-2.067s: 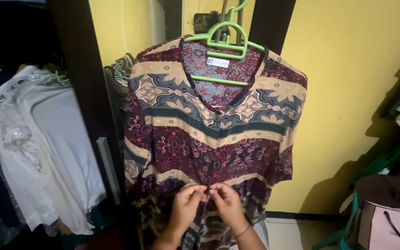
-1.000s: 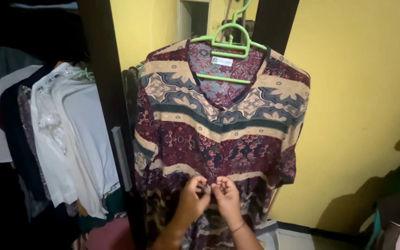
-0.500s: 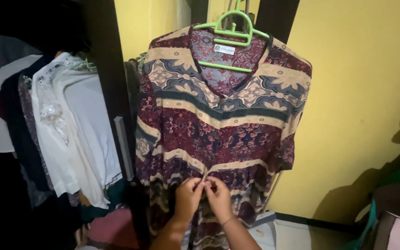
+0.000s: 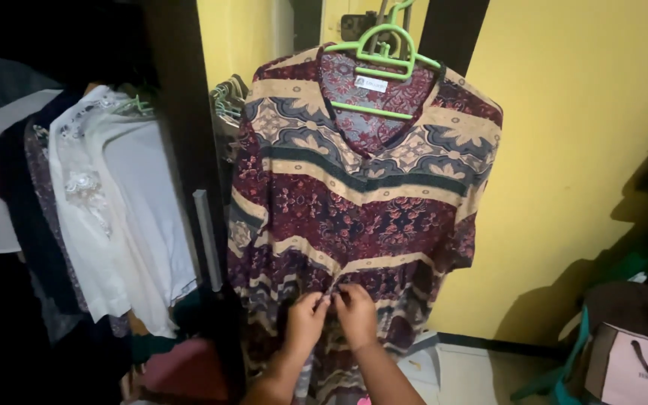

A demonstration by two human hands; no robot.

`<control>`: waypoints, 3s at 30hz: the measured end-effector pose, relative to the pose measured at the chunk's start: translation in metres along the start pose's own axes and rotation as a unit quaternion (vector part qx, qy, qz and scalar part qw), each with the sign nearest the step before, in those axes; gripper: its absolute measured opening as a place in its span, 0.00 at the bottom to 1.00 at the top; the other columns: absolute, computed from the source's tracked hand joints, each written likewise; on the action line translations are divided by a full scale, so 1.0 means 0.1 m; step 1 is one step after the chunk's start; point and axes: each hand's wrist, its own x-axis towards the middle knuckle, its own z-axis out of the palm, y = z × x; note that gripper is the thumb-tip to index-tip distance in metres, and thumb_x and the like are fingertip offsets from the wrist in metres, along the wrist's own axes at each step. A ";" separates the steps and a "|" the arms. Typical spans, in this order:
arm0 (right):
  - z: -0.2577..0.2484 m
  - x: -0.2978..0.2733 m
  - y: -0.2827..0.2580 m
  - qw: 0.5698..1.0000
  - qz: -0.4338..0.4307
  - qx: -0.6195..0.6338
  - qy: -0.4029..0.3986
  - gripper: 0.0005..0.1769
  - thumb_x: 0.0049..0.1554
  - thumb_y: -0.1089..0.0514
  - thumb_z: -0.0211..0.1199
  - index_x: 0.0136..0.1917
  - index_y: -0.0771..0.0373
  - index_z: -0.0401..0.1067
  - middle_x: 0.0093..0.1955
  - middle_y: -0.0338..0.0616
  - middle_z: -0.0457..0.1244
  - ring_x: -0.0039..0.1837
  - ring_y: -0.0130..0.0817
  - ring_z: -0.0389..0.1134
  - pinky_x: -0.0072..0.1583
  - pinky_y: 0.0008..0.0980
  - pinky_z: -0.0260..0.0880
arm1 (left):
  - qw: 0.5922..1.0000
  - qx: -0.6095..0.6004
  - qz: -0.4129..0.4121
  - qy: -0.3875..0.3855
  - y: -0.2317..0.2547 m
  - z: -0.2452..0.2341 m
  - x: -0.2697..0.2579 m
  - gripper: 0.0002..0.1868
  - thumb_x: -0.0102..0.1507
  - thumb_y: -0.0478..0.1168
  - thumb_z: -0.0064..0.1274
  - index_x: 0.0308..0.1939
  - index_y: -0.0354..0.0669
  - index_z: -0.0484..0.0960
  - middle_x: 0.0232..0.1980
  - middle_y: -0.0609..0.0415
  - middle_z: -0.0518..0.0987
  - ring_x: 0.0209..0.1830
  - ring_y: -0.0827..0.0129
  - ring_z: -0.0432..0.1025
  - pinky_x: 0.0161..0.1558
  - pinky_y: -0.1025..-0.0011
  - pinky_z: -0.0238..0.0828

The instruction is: Hanging a floral dress and a purple cardigan on hangers and placing them onto a garment rack.

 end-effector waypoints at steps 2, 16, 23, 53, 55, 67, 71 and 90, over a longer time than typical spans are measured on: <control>-0.05 0.01 -0.14 0.997 -0.034 -0.065 -0.009 0.08 0.50 0.63 0.69 0.45 0.65 0.77 0.45 0.51 0.69 0.49 0.49 0.72 0.51 0.40 0.72 | 0.999 0.034 -0.002 -0.017 0.00 -0.02 -0.03 0.08 0.61 0.38 0.60 0.39 0.35 0.83 0.37 0.39 0.82 0.38 0.46 0.76 0.39 0.59 0.73; 0.02 -0.59 0.43 0.985 0.092 0.133 -0.053 0.05 0.55 0.64 0.68 0.46 0.66 0.76 0.41 0.40 0.69 0.43 0.26 0.69 0.46 0.26 0.70 | 1.000 0.000 0.020 -0.021 0.11 -0.13 -0.34 0.11 0.60 0.39 0.59 0.43 0.34 0.84 0.41 0.41 0.83 0.41 0.47 0.79 0.43 0.61 0.75; 0.05 -0.83 0.67 0.940 0.136 0.304 -0.078 0.04 0.60 0.67 0.63 0.50 0.68 0.75 0.45 0.35 0.68 0.48 0.21 0.67 0.51 0.23 0.68 | 0.997 -0.051 -0.041 -0.045 0.26 -0.27 -0.46 0.12 0.58 0.39 0.62 0.42 0.34 0.85 0.40 0.43 0.85 0.40 0.54 0.81 0.42 0.65 0.76; -0.08 -0.89 0.57 0.892 0.286 0.349 -0.009 0.05 0.58 0.58 0.67 0.43 0.63 0.77 0.31 0.31 0.63 0.31 0.20 0.59 0.33 0.24 0.57 | 0.915 -0.270 -0.292 -0.068 -0.19 0.18 -0.63 0.07 0.65 0.36 0.59 0.40 0.34 0.86 0.32 0.53 0.80 0.32 0.69 0.72 0.36 0.73 0.67; -0.15 -0.86 0.74 0.907 0.257 0.332 -0.011 0.05 0.58 0.59 0.67 0.43 0.63 0.76 0.32 0.30 0.62 0.33 0.18 0.58 0.34 0.22 0.57 | 0.931 -0.235 -0.274 -0.056 -0.03 0.06 -0.60 0.07 0.65 0.36 0.58 0.39 0.33 0.85 0.32 0.54 0.79 0.31 0.69 0.72 0.35 0.72 0.67; -0.23 -0.71 0.86 0.934 0.207 0.282 -0.075 0.04 0.57 0.63 0.67 0.41 0.65 0.75 0.34 0.33 0.66 0.36 0.18 0.62 0.38 0.21 0.61 | 0.998 -0.029 0.025 -0.055 0.80 -0.10 -0.56 0.05 0.59 0.33 0.58 0.38 0.36 0.83 0.37 0.45 0.82 0.36 0.53 0.78 0.38 0.63 0.74; -0.16 -0.72 0.97 0.921 0.225 0.307 -0.076 0.05 0.57 0.64 0.67 0.39 0.65 0.74 0.33 0.34 0.67 0.34 0.19 0.61 0.37 0.22 0.60 | 0.999 0.006 0.005 -0.038 0.74 0.00 -0.56 0.02 0.59 0.32 0.58 0.35 0.37 0.82 0.34 0.45 0.80 0.35 0.53 0.76 0.37 0.63 0.73; -0.29 -0.89 0.74 0.857 0.270 0.432 -0.076 0.07 0.60 0.65 0.64 0.52 0.62 0.71 0.40 0.32 0.64 0.40 0.20 0.62 0.40 0.20 0.63 | 0.994 -0.096 -0.018 -0.053 0.57 0.07 -0.81 0.20 0.53 0.31 0.61 0.48 0.38 0.73 0.37 0.55 0.74 0.34 0.72 0.70 0.37 0.74 0.71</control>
